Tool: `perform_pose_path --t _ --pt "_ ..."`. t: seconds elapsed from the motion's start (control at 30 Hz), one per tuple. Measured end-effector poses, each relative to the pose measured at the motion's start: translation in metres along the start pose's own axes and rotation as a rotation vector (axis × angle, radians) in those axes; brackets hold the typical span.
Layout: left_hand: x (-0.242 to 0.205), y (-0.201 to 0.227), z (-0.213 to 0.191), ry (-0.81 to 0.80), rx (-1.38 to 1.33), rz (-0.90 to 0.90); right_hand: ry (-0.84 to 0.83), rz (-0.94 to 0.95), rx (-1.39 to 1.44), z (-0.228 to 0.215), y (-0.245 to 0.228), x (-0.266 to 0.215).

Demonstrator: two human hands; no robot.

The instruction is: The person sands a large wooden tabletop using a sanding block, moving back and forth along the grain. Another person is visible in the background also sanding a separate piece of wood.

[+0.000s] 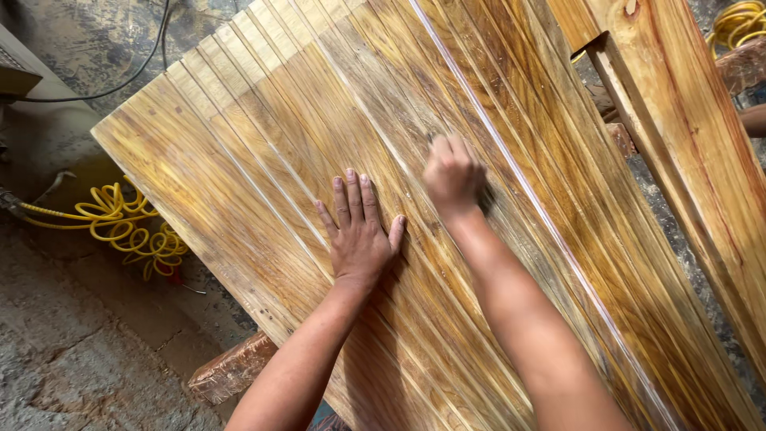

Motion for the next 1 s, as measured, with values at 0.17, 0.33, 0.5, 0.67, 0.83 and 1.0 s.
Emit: perform_pose_path --t 0.17,0.33,0.5,0.67,0.83,1.0 --pt "0.0 -0.003 -0.006 0.042 -0.016 0.003 0.28 -0.064 0.103 0.02 -0.079 0.137" --pt "0.002 0.0 -0.007 0.055 -0.046 0.014 0.007 -0.094 0.131 -0.004 -0.025 0.046" --pt "-0.007 -0.003 -0.005 0.015 -0.033 -0.013 0.172 -0.126 0.002 -0.048 0.021 -0.065" --pt "-0.004 -0.001 -0.004 0.026 -0.06 -0.002 0.321 -0.161 0.005 0.009 -0.037 0.051" --pt "0.002 -0.001 -0.01 0.077 -0.06 0.017 0.16 -0.107 0.109 0.025 -0.04 0.072" --pt "-0.021 0.0 -0.002 0.003 -0.014 -0.012 0.087 -0.026 0.027 -0.057 0.038 -0.1"
Point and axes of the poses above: each hand's wrist, its own x-axis towards the middle knuckle, its own z-axis out of the palm, y = z × x, the point moved 6 cm from there along x, towards the middle knuckle, and after that the axes turned 2 degrees about -x, right-handed, at the moved point
